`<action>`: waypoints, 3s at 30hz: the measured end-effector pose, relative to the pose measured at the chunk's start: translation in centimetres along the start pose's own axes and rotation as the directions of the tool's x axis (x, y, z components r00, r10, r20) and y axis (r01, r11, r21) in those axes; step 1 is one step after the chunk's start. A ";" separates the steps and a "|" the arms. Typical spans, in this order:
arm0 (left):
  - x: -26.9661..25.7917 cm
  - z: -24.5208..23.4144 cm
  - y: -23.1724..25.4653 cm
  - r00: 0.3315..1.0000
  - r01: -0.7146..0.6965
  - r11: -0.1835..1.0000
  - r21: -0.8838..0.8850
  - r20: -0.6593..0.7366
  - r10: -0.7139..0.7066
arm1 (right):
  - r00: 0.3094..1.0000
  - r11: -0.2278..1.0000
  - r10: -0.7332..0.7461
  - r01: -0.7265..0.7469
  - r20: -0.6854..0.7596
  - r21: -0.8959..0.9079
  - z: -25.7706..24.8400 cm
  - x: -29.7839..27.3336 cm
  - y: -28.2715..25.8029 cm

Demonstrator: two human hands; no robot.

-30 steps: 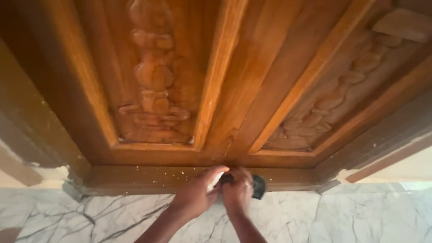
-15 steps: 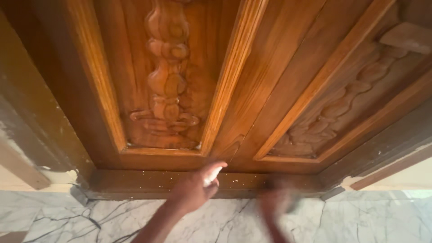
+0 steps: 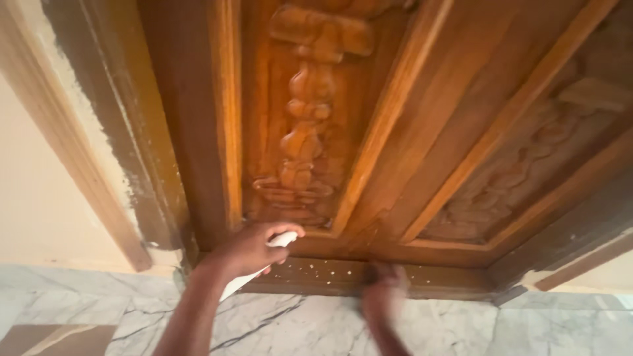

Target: The person sprays a cleaning solution onto the lower section of a wooden door and wipes it with a dark cloth. They continue to spray and wipe along the bottom edge and the carved details of the door frame.

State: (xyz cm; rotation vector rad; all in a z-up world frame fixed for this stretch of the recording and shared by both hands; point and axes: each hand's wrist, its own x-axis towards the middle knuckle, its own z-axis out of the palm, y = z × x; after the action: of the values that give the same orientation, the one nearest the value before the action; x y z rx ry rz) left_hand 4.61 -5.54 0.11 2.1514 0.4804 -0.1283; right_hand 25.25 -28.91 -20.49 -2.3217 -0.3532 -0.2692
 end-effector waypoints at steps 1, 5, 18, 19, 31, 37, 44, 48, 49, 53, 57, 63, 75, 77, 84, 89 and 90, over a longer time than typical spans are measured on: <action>0.3 0.1 -0.1 1.000 -0.003 1.000 0.005 -0.008 0.003 | 0.998 0.999 -0.038 0.038 0.057 0.011 2.3 -1.9 -2.4; 0.7 0.3 -1.3 0.982 -0.185 0.983 -0.014 -0.032 0.184 | 0.873 0.982 -0.175 0.123 0.455 0.141 8.4 -10.1 -16.1; -2.1 -5.2 2.1 0.989 -0.125 0.980 -0.157 -0.093 0.112 | 0.733 0.813 -0.580 0.550 0.355 0.191 10.0 -10.4 -20.8; -2.3 -5.1 2.2 0.990 -0.106 0.985 -0.139 -0.113 0.090 | 0.684 0.831 -0.551 0.502 0.478 0.238 9.9 -9.8 -21.6; -6.8 -3.4 10.8 0.725 -0.442 0.897 0.006 -0.587 0.361 | 0.546 0.849 -0.505 0.173 0.669 0.500 -7.0 -1.7 -18.8; -6.2 -5.9 19.0 0.269 -0.582 0.623 0.522 -0.600 0.754 | 0.932 0.636 -0.309 0.057 0.187 0.770 -16.1 6.3 -15.6; -6.1 -9.7 29.4 0.219 -0.491 0.628 0.604 -0.612 0.760 | 0.909 0.671 -0.297 0.416 -0.292 0.614 -30.4 9.8 -21.5; -5.4 -11.1 32.8 0.216 -0.446 0.650 0.615 -0.631 0.745 | 0.725 0.680 -0.457 0.658 -0.515 0.323 -38.1 13.1 -24.2; -5.1 -11.2 33.3 0.233 -0.447 0.671 0.592 -0.647 0.726 | 0.723 0.767 -0.444 0.612 -0.530 0.193 -39.8 13.9 -24.9; -4.4 -10.6 34.0 0.129 -0.432 0.672 0.602 -0.696 0.706 | 0.685 0.805 -0.572 0.573 -0.451 -0.151 -43.5 15.6 -26.1; -5.5 -9.8 34.6 0.141 -0.378 0.707 0.598 -0.717 0.682 | 0.727 0.786 -0.616 0.588 -0.304 -0.188 -43.4 16.6 -25.6; -8.0 -13.0 38.1 0.255 -0.387 0.760 0.523 -0.731 0.633 | 0.348 0.626 -0.693 0.726 -0.632 -0.286 -45.9 20.3 -27.8; -7.4 -12.1 36.9 0.269 -0.339 0.740 0.581 -0.694 0.668 | 0.517 0.718 -0.668 0.638 -0.535 -0.280 -50.5 20.9 -30.9; -8.0 -12.2 37.2 0.310 -0.373 0.768 0.520 -0.711 0.632 | 0.481 0.698 -0.694 0.630 -0.536 -0.339 -51.0 20.5 -31.3; -9.0 -12.3 37.6 0.366 -0.416 0.796 0.440 -0.721 0.589 | 0.470 0.681 -0.713 0.641 -0.520 -0.355 -51.6 19.7 -32.1; -9.4 -14.4 37.1 0.470 -0.507 0.773 0.382 -0.629 0.619 | 0.603 0.781 -0.615 0.554 -0.509 -0.288 -51.9 19.4 -33.4; -9.5 -14.7 37.0 0.452 -0.537 0.750 0.385 -0.620 0.641 | 0.645 0.810 -0.580 0.524 -0.498 -0.264 -52.1 19.1 -33.6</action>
State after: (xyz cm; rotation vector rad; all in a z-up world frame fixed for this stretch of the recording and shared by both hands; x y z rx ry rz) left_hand 8.85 -15.73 39.53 2.3130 0.0975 1.1884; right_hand 27.49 -40.36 43.30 -2.0313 -0.7583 -1.2750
